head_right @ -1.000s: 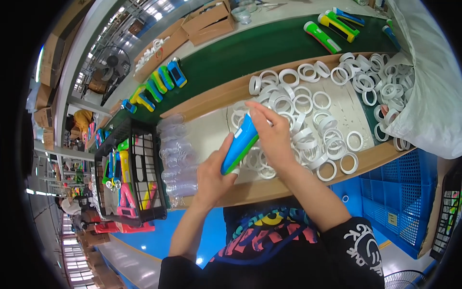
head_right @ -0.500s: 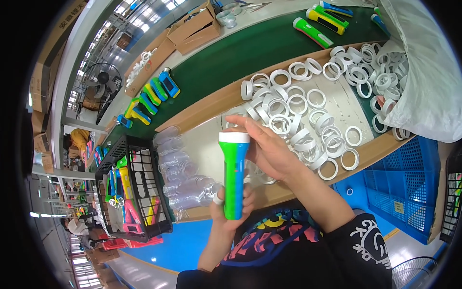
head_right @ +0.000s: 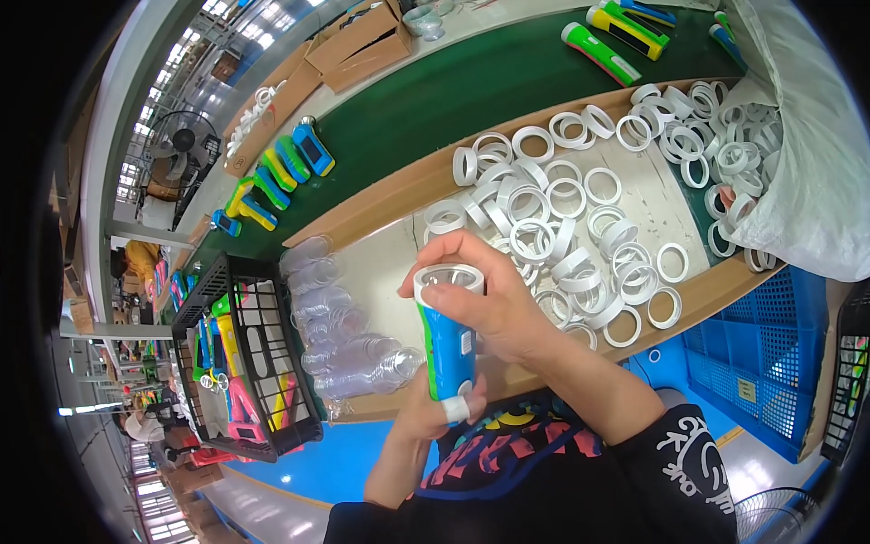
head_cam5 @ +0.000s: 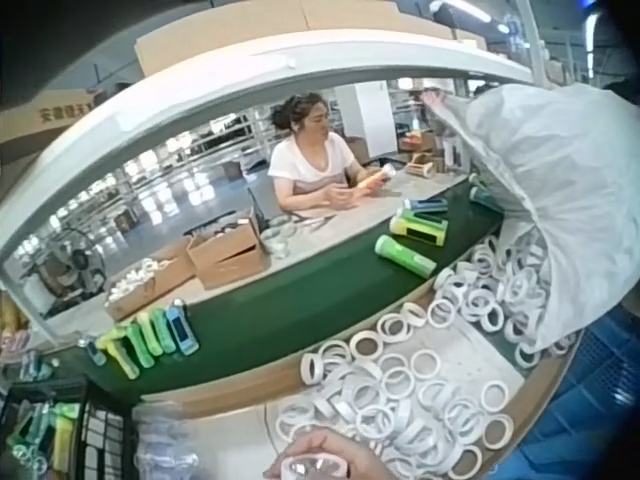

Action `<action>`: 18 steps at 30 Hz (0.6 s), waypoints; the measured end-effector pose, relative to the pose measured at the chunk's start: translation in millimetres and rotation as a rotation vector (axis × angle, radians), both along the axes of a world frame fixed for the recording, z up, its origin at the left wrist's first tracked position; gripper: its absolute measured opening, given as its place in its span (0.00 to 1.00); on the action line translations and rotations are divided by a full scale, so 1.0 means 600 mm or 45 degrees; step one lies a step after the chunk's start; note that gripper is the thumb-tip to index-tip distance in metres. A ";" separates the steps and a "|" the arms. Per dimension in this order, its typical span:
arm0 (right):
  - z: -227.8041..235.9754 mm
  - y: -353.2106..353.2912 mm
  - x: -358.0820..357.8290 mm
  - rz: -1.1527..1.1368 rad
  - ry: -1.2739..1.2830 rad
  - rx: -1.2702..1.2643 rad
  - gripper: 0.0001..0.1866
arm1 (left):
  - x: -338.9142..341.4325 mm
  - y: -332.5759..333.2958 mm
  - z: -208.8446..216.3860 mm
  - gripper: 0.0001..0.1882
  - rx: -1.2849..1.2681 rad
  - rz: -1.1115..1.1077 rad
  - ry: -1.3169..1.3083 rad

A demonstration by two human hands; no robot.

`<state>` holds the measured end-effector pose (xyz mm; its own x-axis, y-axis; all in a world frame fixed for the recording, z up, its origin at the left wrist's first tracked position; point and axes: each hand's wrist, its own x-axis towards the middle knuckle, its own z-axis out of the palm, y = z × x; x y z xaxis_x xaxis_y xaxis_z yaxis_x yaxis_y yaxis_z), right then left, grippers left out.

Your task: Assembling plastic toy flashlights by fitting white rings onto the bodies.

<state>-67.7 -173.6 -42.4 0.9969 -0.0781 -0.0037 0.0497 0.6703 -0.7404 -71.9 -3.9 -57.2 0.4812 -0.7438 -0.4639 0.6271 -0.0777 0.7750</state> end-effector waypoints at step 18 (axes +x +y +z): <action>-0.084 -0.001 0.131 -0.568 -0.015 -2.619 0.16 | 0.384 -0.017 0.011 0.23 0.912 0.100 -1.815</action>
<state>10.8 -174.4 -92.8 0.9132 -0.1369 0.3839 -0.0535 -0.9740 -0.2200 158.8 -14.0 -50.6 0.8321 -0.5336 0.1513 -0.5253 -0.6705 0.5240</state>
